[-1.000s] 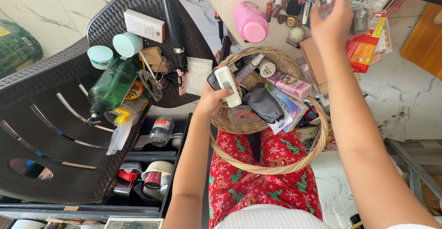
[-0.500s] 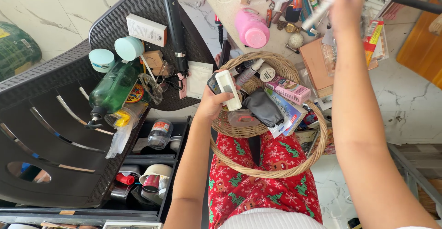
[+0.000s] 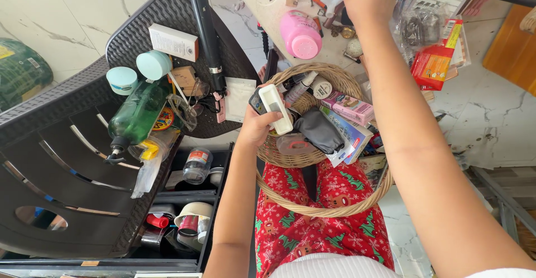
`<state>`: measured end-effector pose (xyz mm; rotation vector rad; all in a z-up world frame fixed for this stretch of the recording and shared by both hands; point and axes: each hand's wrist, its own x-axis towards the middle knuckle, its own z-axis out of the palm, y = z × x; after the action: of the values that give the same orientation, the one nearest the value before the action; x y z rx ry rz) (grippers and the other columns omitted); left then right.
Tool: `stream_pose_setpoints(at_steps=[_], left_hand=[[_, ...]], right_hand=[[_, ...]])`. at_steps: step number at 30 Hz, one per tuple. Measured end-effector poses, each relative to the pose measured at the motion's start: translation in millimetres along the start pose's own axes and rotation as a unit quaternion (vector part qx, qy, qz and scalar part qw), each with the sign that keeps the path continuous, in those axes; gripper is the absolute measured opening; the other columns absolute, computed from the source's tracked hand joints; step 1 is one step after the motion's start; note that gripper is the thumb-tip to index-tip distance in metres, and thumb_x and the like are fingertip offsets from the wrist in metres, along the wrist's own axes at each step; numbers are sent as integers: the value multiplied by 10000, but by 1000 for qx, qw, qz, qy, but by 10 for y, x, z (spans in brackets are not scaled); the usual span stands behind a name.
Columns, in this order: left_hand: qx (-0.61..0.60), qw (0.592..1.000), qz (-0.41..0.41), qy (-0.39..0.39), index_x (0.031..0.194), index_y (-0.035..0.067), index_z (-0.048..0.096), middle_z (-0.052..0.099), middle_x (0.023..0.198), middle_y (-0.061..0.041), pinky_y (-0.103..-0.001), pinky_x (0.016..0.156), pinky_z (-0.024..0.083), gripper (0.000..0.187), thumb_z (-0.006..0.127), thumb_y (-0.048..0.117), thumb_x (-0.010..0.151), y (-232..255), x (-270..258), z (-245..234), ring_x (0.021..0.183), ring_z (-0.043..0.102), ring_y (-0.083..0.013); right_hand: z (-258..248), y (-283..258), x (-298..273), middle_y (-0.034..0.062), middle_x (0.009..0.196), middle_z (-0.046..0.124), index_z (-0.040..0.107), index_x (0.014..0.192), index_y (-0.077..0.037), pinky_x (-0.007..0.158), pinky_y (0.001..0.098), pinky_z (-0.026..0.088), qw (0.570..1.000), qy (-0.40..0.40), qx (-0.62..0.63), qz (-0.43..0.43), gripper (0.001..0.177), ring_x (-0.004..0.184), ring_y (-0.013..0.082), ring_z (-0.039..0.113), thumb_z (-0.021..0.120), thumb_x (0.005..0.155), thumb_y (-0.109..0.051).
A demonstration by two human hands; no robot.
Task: The person picks up several small containers, electronic accessories, and batteries from a table by hand and places them into a wicker basket.
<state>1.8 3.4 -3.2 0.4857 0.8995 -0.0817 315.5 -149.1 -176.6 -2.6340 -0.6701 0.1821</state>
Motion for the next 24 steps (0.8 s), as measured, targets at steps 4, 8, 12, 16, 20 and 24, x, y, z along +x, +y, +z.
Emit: stream_pose_setpoints(at_steps=[4,8,12,16,20,24], left_hand=[[-8,1000,2,2,1355,53,487,612,1118,-110,-485,841,620,682,680,-104,720,28,-12,14,1064,689,-306],[-12,1000,-6,9,1331,67,489,614,1093,-106,-492,813,627,674,679,-104,707,79,0,24,1044,691,-296],[8,1000,-3,12,1348,64,502,624,1099,-103,-454,845,613,686,676,-104,706,90,34,16,1052,693,-293],[0,1000,2,-2,1342,60,511,620,1112,-88,-438,856,598,668,685,-106,719,63,41,15,1055,691,-286],[3,1000,-3,6,1341,65,512,623,1100,-89,-443,848,604,679,675,-107,704,62,40,43,1046,691,-279],[11,1000,-6,10,1338,64,511,627,1101,-93,-442,848,605,674,667,-115,707,71,36,78,1043,692,-282]], right_hand=[[-219,30,42,60,774,658,636,894,-30,614,407,536,983,-97,146,52,264,659,180,649,817,841,-213],[-660,375,-121,38,898,623,617,1084,-52,567,353,405,742,-123,602,270,235,677,159,543,724,1018,-250],[-853,632,-213,85,1008,673,577,995,-104,741,376,543,590,-53,772,229,168,841,217,653,644,940,-247],[-738,654,-49,72,753,569,546,828,-54,700,416,517,584,-84,763,264,339,678,226,569,731,1036,-248],[-509,437,77,66,854,689,670,967,-32,666,479,498,955,-146,179,184,297,732,297,641,813,867,-272],[-459,272,62,199,955,706,713,1091,4,702,486,528,992,-118,32,-24,409,856,413,673,855,748,-168]])
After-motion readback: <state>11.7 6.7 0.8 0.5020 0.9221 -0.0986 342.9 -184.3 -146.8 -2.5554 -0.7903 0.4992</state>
